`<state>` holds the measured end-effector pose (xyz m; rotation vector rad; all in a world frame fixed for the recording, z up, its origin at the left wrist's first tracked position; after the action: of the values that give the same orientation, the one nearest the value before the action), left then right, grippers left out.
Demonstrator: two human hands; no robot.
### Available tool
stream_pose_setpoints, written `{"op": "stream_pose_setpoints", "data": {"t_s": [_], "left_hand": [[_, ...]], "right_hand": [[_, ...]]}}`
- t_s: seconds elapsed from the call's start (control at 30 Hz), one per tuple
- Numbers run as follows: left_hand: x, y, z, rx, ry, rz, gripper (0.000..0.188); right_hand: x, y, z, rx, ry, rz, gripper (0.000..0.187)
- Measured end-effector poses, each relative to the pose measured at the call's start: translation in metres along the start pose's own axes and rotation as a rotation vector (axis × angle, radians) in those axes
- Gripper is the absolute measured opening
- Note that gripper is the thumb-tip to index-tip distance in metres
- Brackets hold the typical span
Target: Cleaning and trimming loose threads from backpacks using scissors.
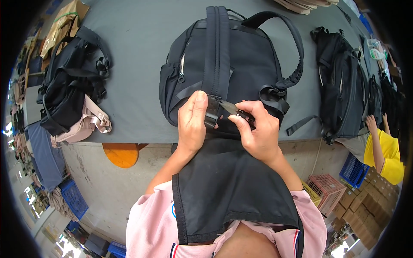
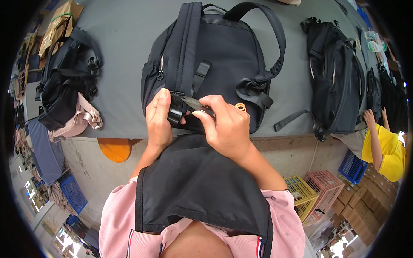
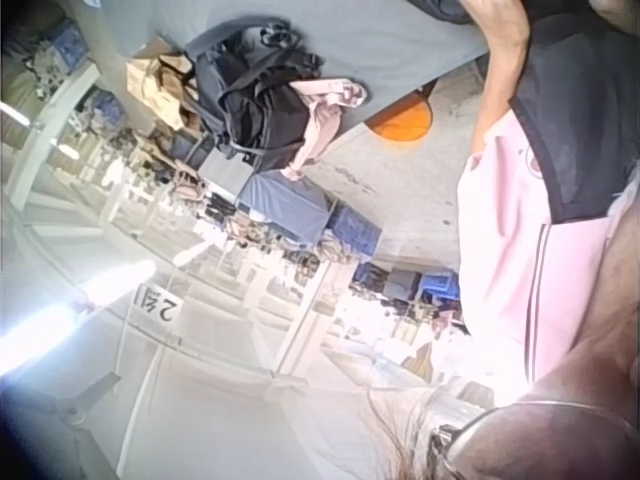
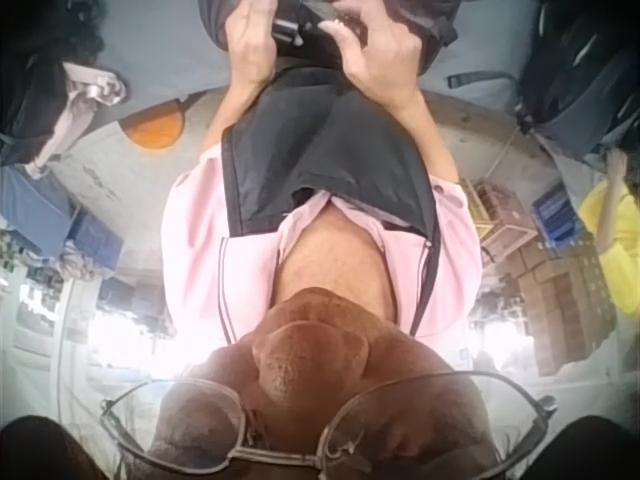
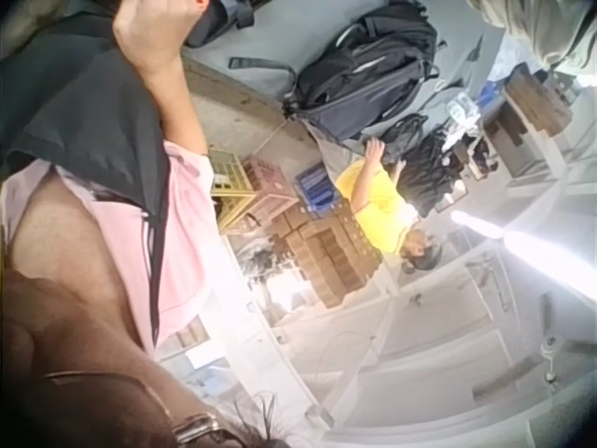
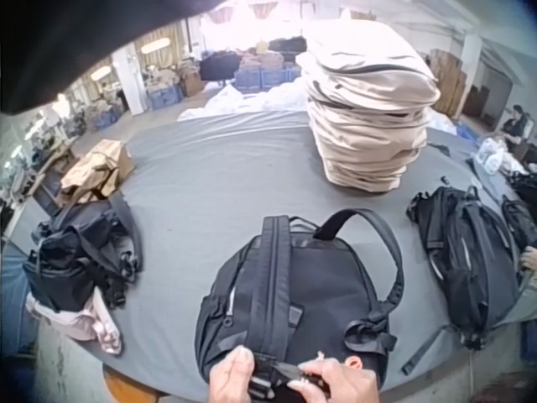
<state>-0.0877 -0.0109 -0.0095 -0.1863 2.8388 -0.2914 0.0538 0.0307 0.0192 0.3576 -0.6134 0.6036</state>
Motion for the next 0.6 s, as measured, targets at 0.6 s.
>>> {"op": "stream_pose_setpoints", "data": {"t_s": [0.6], "left_hand": [[-0.0032, -0.0039, 0.0044, -0.058, 0.009, 0.002, 0.037]], "right_hand": [[-0.0009, 0.0061, 0.0084, 0.029, -0.196, 0.009, 0.014]]}}
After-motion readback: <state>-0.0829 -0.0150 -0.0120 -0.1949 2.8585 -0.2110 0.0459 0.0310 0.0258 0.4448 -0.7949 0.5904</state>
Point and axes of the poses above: each hand's wrist, its own y-axis towards the middle knuckle, its own x-axis out of the back of the hand, z = x × y, the point moved 3 cm from there along y, towards the middle knuckle, and after that the axes turned 15 degrees about z, right-handed, at the moved point
